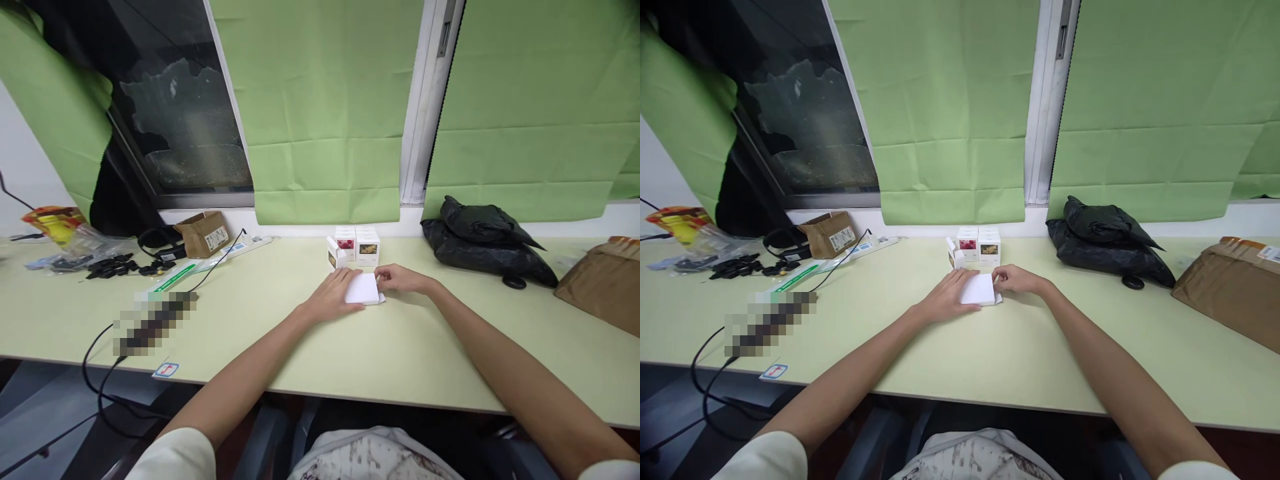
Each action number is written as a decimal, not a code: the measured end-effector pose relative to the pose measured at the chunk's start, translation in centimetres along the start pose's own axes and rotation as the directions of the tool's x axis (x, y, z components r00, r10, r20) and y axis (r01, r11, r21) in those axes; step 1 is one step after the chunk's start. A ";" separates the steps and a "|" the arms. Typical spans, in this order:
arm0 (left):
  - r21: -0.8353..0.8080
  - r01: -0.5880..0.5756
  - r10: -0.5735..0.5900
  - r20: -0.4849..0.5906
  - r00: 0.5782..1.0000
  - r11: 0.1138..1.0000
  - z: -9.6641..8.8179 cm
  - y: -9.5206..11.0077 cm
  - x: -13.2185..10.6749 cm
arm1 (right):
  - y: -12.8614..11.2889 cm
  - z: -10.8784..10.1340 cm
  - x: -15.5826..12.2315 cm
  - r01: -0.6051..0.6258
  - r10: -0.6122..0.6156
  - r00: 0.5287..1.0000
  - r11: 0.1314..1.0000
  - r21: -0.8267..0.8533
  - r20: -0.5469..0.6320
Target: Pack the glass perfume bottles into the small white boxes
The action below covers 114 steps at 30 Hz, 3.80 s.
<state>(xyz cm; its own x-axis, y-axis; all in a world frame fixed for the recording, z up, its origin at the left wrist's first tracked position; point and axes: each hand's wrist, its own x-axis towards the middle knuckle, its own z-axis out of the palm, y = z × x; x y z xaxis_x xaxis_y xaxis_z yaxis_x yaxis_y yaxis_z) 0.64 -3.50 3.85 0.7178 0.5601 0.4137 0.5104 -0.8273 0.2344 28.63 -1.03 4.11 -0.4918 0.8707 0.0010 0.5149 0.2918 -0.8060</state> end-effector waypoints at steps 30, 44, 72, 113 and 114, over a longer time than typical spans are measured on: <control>-0.039 0.119 -0.115 0.084 0.990 0.992 0.0 -0.1 -0.3 | 5.9 -5.2 -4.5 -0.103 0.095 0.980 0.994 -0.034 -0.173; 0.016 0.114 -0.115 0.096 0.989 0.993 0.1 0.6 -0.3 | 5.7 -5.6 -5.5 -0.176 0.182 0.890 0.983 0.054 -0.417; -0.799 0.417 -0.410 0.237 0.881 0.433 -4.4 1.5 0.2 | -2.4 2.9 -2.4 0.140 -0.156 0.796 0.987 -0.074 -0.585; 0.421 0.807 -0.848 -0.143 0.510 0.415 -11.7 -8.7 -14.7 | 4.8 -1.0 -2.1 -0.536 0.139 0.736 0.718 -0.444 -0.663; 0.444 0.794 -0.844 -0.136 0.518 0.416 -11.4 -8.0 -14.3 | 4.8 -1.0 -2.1 -0.535 0.136 0.736 0.717 -0.446 -0.664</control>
<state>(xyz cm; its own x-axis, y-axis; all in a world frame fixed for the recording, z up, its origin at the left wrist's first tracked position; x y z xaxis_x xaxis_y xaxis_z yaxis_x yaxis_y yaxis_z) -19.09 -5.36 6.15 -0.1236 0.9829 0.1363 0.9922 0.1198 0.0354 32.89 -1.06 0.85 0.1742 0.9429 0.2838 0.9460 -0.0802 -0.3141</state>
